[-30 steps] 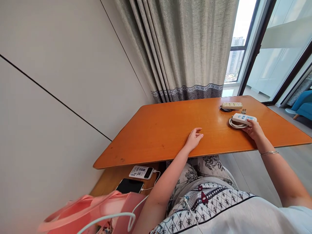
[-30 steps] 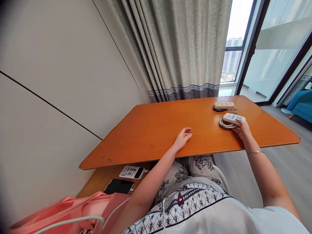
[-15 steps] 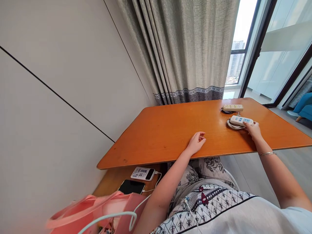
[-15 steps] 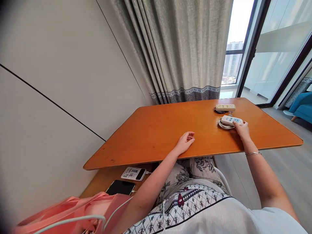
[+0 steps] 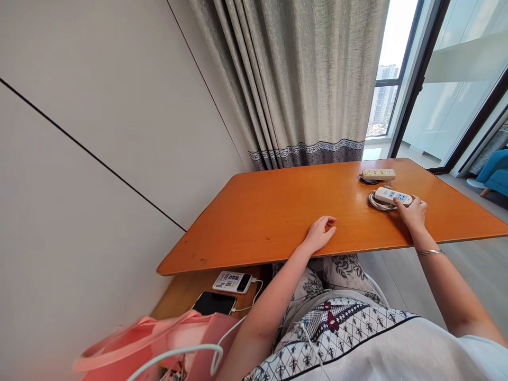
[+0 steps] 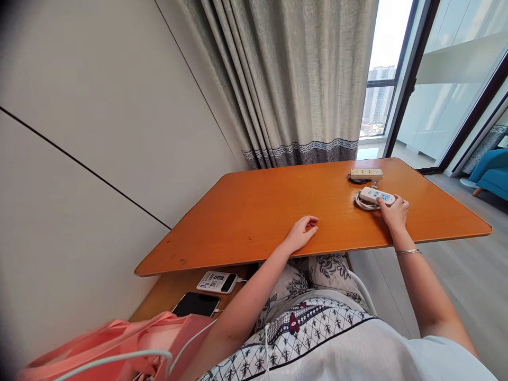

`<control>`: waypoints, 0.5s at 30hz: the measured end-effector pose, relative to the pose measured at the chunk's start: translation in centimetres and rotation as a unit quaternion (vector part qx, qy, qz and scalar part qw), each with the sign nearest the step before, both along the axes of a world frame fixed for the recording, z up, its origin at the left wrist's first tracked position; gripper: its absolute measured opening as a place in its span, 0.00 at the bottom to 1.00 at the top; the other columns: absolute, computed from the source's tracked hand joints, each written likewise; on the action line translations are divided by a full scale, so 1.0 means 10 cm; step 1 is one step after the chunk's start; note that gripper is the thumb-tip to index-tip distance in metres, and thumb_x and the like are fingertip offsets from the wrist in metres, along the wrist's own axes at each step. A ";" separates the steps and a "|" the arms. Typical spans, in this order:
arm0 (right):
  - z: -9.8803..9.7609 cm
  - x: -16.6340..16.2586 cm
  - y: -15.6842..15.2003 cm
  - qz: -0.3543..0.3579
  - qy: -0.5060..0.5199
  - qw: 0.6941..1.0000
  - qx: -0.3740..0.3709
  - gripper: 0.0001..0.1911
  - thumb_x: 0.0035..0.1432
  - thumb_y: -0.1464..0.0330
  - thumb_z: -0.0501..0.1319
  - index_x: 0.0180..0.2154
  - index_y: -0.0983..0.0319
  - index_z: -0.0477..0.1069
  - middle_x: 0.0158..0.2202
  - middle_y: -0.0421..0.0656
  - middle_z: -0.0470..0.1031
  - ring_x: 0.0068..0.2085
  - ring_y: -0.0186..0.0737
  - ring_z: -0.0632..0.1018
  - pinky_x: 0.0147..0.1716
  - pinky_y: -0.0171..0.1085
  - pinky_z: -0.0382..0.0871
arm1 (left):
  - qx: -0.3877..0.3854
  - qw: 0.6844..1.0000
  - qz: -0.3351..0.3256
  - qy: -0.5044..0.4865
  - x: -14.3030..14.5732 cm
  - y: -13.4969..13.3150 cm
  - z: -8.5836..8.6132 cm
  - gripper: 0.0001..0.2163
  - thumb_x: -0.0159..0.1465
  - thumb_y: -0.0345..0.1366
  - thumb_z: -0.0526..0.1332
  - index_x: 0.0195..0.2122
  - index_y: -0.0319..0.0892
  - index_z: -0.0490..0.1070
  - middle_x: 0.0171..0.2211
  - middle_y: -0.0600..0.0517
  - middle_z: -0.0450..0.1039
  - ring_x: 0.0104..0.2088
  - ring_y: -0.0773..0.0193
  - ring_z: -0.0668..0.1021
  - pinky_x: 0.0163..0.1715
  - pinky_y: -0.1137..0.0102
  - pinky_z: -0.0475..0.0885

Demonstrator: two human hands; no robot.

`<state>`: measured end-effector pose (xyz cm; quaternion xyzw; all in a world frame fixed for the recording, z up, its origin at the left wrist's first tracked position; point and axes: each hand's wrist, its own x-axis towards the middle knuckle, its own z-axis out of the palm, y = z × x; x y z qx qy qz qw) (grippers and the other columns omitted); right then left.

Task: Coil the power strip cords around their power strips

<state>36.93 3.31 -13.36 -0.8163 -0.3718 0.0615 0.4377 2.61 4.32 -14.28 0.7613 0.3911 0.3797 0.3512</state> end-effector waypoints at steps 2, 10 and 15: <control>-0.03 0.02 0.00 -0.002 -0.020 0.999 0.050 0.44 0.52 0.50 0.62 0.62 0.70 0.58 0.63 0.63 0.55 0.65 0.63 0.58 0.64 0.54 0.52 | 0.016 1.000 -0.001 0.025 0.00 -0.01 0.00 0.08 0.61 0.33 0.61 0.42 0.43 0.73 0.44 0.46 0.77 0.44 0.56 0.79 0.50 0.59 0.74; 0.00 -0.66 -0.11 0.204 -0.261 0.922 0.200 0.24 0.61 0.59 0.58 0.55 0.63 0.68 0.56 0.57 0.67 0.59 0.57 0.67 0.59 0.57 0.60 | 0.081 0.988 -0.001 0.132 0.01 -0.08 0.04 0.09 0.64 0.32 0.59 0.45 0.42 0.71 0.47 0.46 0.76 0.49 0.56 0.78 0.54 0.58 0.73; -0.12 -1.37 -0.17 0.386 -0.290 0.874 0.052 0.25 0.67 0.57 0.53 0.59 0.62 0.69 0.62 0.55 0.68 0.65 0.57 0.65 0.63 0.57 0.59 | 0.129 0.980 0.018 0.153 -0.01 -0.14 0.03 0.10 0.64 0.30 0.59 0.46 0.42 0.72 0.50 0.45 0.75 0.53 0.55 0.76 0.58 0.57 0.70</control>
